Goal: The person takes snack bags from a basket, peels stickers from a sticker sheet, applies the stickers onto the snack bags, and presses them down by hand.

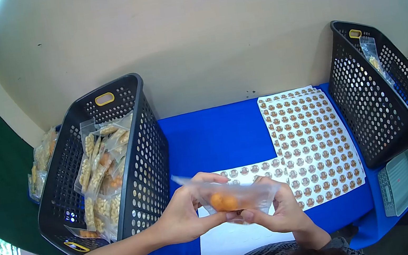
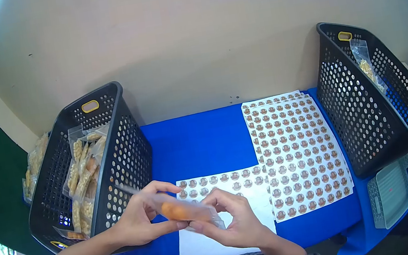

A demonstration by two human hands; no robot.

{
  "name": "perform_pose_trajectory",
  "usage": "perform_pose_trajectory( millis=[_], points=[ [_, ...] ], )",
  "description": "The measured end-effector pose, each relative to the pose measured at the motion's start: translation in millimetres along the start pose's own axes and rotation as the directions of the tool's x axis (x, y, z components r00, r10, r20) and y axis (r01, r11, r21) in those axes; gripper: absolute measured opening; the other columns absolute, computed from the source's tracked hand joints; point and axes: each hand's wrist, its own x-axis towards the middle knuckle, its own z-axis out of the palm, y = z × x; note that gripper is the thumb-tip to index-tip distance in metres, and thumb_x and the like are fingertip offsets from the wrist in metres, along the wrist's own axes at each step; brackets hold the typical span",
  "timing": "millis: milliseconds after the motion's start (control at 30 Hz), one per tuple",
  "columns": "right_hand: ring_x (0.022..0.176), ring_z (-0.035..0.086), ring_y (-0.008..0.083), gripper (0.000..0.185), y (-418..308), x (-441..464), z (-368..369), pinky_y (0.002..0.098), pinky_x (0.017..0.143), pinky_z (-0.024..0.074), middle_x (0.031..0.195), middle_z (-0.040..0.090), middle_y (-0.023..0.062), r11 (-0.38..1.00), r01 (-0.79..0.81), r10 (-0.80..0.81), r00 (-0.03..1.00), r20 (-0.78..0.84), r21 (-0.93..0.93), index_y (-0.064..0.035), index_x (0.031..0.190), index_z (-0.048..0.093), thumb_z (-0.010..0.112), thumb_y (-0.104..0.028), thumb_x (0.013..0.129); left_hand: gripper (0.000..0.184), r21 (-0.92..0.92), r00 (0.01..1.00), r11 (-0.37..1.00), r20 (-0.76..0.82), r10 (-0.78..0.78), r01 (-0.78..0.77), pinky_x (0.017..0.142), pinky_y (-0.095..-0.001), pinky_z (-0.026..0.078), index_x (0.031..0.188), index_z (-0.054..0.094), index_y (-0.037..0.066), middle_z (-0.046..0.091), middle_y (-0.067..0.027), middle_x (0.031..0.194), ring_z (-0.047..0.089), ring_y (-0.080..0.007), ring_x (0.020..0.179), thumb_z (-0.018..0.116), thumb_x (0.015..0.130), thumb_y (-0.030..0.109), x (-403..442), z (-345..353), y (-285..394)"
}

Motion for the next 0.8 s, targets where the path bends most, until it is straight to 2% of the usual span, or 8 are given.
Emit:
perform_pose_trajectory(
  millis=[167,367,467,533,567,667,733,800],
  points=[
    [0.074,0.056,0.0137,0.027,4,3,0,0.0267,0.067,0.0431,0.079,0.056,0.0087,0.992,0.044,-0.040,0.999,0.028,-0.122,0.0002,0.086,0.054,0.068,-0.013,0.067,0.027,0.168,0.997,0.983,-0.013,0.081,-0.078,0.078,-0.0293,0.041,0.089,0.057,-0.002,0.051,-0.0115,0.100,0.053,-0.0170,0.086,0.066,0.067,0.011,0,-2,1],
    [0.077,0.056,0.0160,0.027,5,2,1,0.0273,0.069,0.0433,0.082,0.057,0.0096,0.998,-0.017,0.020,0.998,0.053,-0.054,0.0008,0.088,0.054,0.066,-0.015,0.070,0.038,0.172,0.997,0.985,-0.078,-0.012,0.025,0.079,-0.0300,0.040,0.101,0.048,-0.001,0.057,-0.0075,0.084,0.055,-0.0153,0.082,0.065,0.070,0.015,-2,0,9],
    [0.078,0.057,0.0164,0.027,3,2,2,0.0276,0.070,0.0437,0.082,0.057,0.0096,0.998,-0.035,0.039,0.998,0.058,-0.061,0.0005,0.090,0.054,0.065,-0.014,0.070,0.041,0.111,0.998,0.993,-0.055,0.042,-0.036,0.078,-0.0295,0.041,0.105,0.044,-0.001,0.056,-0.0085,0.088,0.054,-0.0146,0.084,0.064,0.072,0.013,-1,1,6],
    [0.078,0.057,0.0162,0.028,2,4,2,0.0272,0.070,0.0438,0.082,0.057,0.0101,0.999,-0.049,0.049,0.999,0.005,-0.020,0.0008,0.091,0.054,0.066,-0.014,0.070,0.041,-0.066,0.998,0.997,-0.046,0.033,-0.036,0.079,-0.0301,0.041,0.106,0.043,-0.001,0.056,-0.0085,0.090,0.054,-0.0146,0.086,0.063,0.071,0.009,0,2,5],
    [0.078,0.057,0.0162,0.028,3,3,2,0.0272,0.070,0.0438,0.082,0.057,0.0101,0.999,-0.048,0.048,0.999,0.006,-0.020,0.0008,0.091,0.054,0.066,-0.014,0.070,0.041,-0.066,0.998,0.997,-0.046,0.034,-0.037,0.079,-0.0301,0.041,0.106,0.043,-0.001,0.056,-0.0085,0.090,0.054,-0.0146,0.086,0.063,0.071,0.009,0,1,5],
    [0.078,0.056,0.0156,0.027,4,2,2,0.0265,0.069,0.0436,0.083,0.057,0.0100,0.998,-0.064,0.064,0.998,0.022,0.016,0.0008,0.091,0.054,0.066,-0.013,0.070,0.046,0.092,1.000,0.996,0.003,0.022,-0.022,0.080,-0.0308,0.041,0.109,0.039,0.000,0.055,-0.0088,0.092,0.053,-0.0137,0.089,0.063,0.071,0.007,1,-2,9],
    [0.078,0.056,0.0150,0.026,3,3,-1,0.0261,0.068,0.0433,0.084,0.056,0.0098,0.993,0.005,0.004,0.997,0.080,-0.118,0.0001,0.091,0.055,0.065,-0.013,0.070,0.049,0.360,0.994,0.926,0.065,0.092,-0.110,0.078,-0.0300,0.042,0.112,0.036,-0.001,0.056,-0.0091,0.089,0.054,-0.0128,0.086,0.062,0.071,0.007,0,-1,17],
    [0.078,0.055,0.0149,0.025,6,2,1,0.0264,0.068,0.0432,0.085,0.056,0.0096,0.997,-0.004,0.009,0.998,0.069,-0.071,-0.0004,0.090,0.056,0.065,-0.013,0.071,0.049,0.249,0.998,0.967,0.040,0.046,-0.055,0.077,-0.0294,0.042,0.112,0.036,0.000,0.057,-0.0093,0.087,0.055,-0.0125,0.084,0.062,0.071,0.007,-1,0,14]
  ],
)
